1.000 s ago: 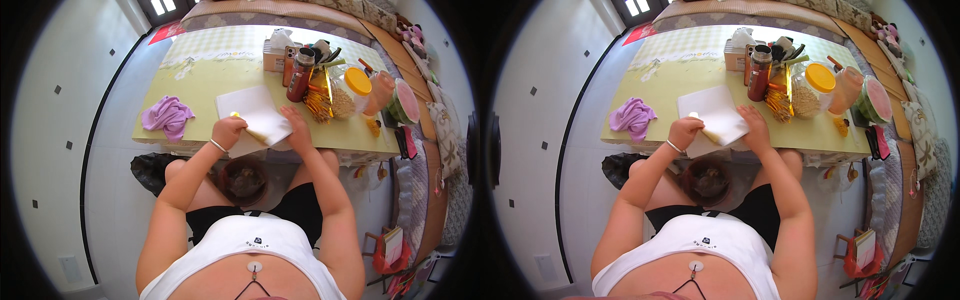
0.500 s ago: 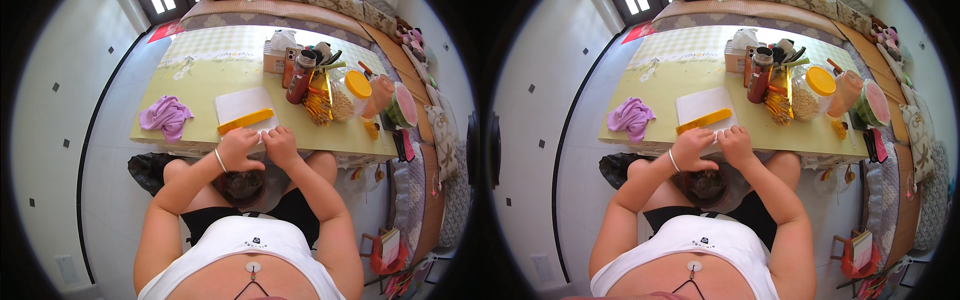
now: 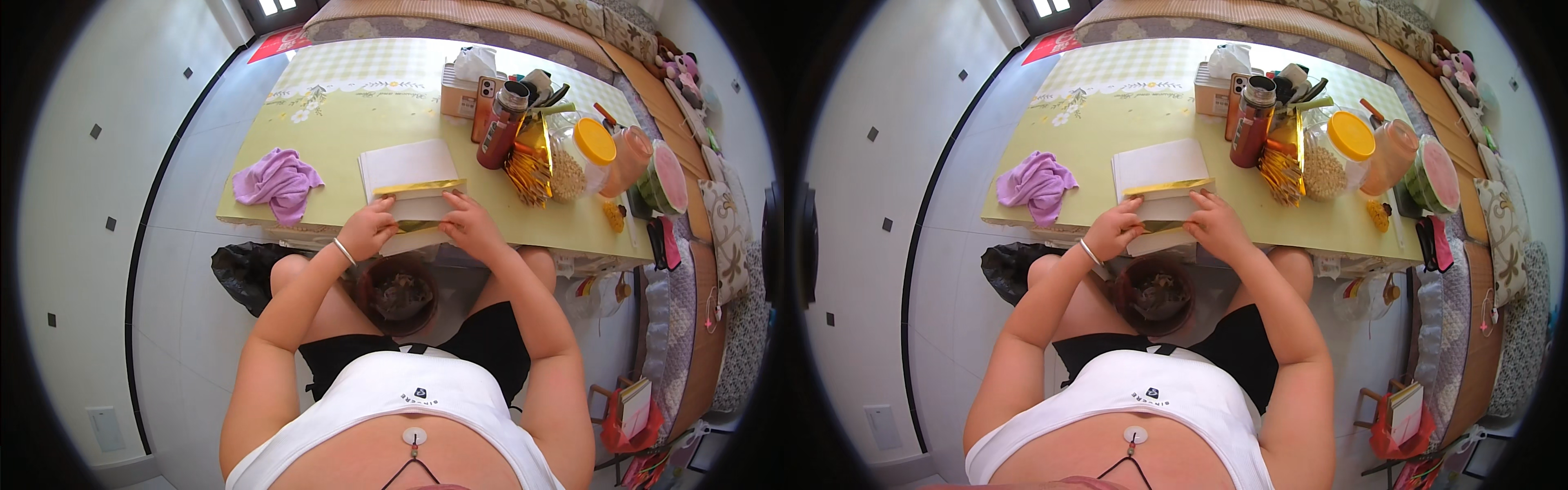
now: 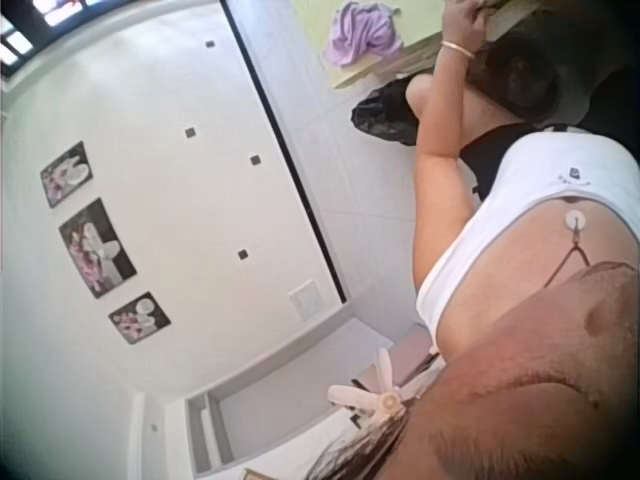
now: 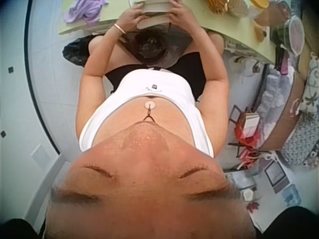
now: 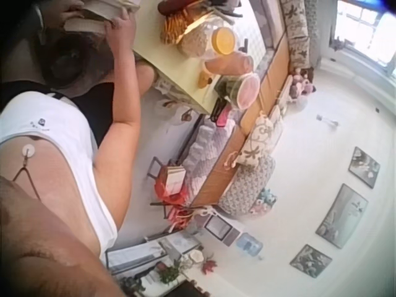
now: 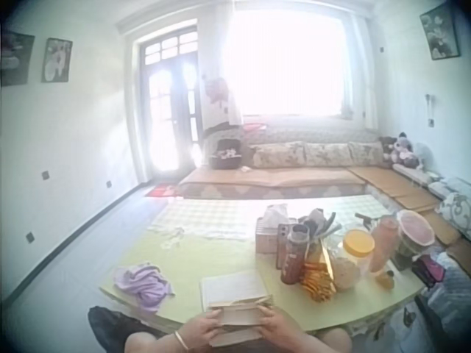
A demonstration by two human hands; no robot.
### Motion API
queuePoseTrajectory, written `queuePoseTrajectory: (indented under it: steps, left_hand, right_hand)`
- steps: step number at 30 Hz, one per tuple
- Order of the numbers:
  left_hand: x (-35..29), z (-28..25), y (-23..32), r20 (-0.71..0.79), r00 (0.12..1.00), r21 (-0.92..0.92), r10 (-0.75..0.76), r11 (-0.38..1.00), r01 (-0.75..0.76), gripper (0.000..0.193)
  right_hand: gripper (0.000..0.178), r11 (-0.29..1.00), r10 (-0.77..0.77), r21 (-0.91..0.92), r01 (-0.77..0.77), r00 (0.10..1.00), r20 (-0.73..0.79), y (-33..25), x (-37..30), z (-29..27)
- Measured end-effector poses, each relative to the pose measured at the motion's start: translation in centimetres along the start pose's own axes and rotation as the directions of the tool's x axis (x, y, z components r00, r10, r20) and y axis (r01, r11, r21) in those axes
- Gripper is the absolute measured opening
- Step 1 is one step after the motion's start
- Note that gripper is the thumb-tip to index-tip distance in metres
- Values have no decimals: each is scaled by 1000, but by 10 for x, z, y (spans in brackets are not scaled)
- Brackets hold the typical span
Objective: The person sits on the floor and folds a sheet of white paper with a gold interior into a triangular shape. They repeatedly fold the paper in half and then fold the corners to create a pointed tip, pressing the creases to ensure they are sharp.
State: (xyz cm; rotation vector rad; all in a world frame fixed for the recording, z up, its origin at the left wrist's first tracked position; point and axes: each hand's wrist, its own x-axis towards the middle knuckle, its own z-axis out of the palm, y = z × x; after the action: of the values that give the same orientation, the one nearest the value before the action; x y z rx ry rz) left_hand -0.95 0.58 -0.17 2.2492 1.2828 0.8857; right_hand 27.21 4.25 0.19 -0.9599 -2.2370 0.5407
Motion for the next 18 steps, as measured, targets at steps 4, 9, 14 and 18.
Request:
queuePoseTrajectory:
  steps: [4,9,14,18]
  left_hand:
    - [13,3,-32,35,976,-193,-215,957,218,17]
    - [34,15,-29,-270,942,155,-199,956,247,19]
    - [46,26,-29,-345,913,273,-219,907,320,15]
    - [52,22,-6,-344,892,429,-293,796,427,23]
  right_hand:
    - [18,938,266,233,-259,964,-1,22,16,1]
    - [21,945,311,-44,-325,930,-195,36,30,16]
    - [19,918,330,-85,-387,865,-378,42,33,38]
    - [19,907,340,-110,-406,862,-376,41,34,38]
